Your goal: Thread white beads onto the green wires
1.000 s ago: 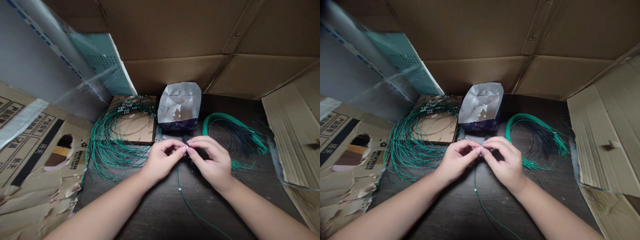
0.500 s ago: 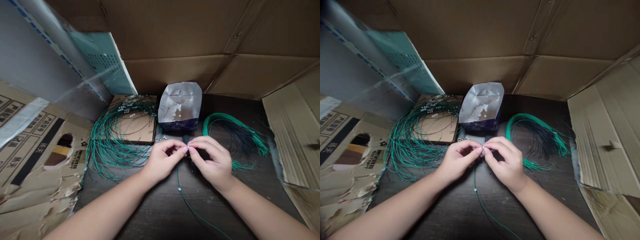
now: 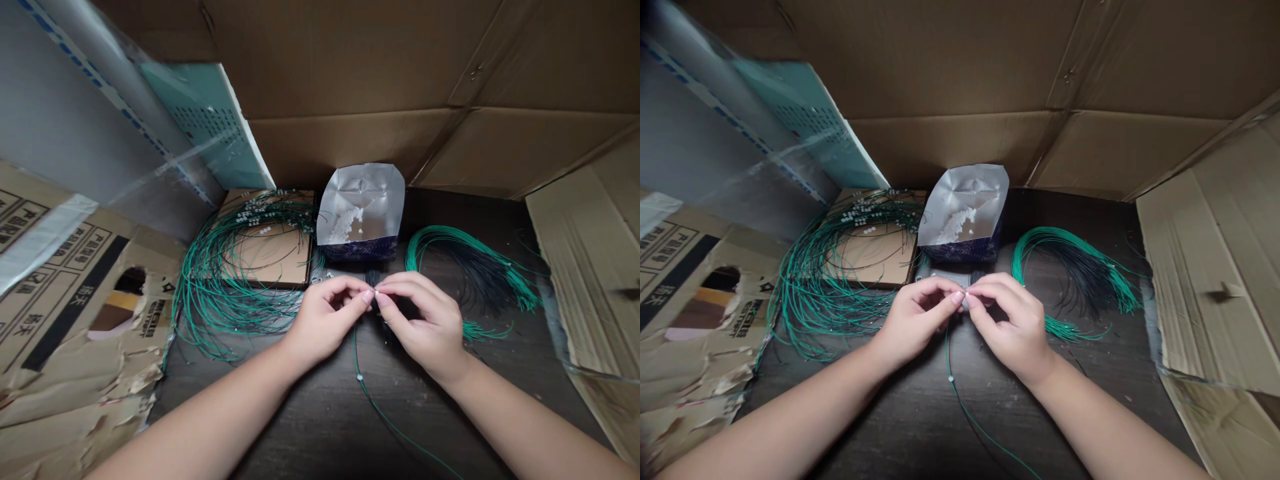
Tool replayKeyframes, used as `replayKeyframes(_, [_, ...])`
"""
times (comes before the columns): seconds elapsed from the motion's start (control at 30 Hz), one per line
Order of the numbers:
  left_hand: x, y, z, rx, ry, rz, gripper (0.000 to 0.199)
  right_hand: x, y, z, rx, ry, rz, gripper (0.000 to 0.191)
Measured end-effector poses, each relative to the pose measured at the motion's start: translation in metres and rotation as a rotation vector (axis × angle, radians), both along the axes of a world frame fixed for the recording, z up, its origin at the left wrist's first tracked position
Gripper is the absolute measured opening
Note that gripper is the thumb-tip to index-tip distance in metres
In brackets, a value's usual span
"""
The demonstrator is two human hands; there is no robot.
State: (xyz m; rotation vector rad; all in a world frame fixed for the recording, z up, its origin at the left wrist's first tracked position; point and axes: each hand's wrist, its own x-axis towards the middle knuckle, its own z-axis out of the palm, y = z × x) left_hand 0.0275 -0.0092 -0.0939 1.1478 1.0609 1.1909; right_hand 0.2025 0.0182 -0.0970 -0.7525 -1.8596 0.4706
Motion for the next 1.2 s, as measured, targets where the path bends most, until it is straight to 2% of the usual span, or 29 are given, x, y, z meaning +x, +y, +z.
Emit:
replayKeyframes(0.63, [0.0001, 0.0026, 0.0012, -0.06, -0.046, 0.013, 0.022, 0.0, -0.0011, -0.0003, 0.047, -0.005, 0.032, 0.019])
replayKeyframes(0.83, [0.0004, 0.0023, 0.0027, -0.07, -0.083, 0.019, 0.028, 0.0014, 0.0003, -0.0038, 0.061, -0.017, 0.046, 0.026])
replayKeyframes(1.2, [-0.0003, 0.0017, 0.0025, -0.056, -0.016, 0.01, 0.032, 0.0007, -0.001, -0.0013, 0.033, -0.012, -0.004, 0.015])
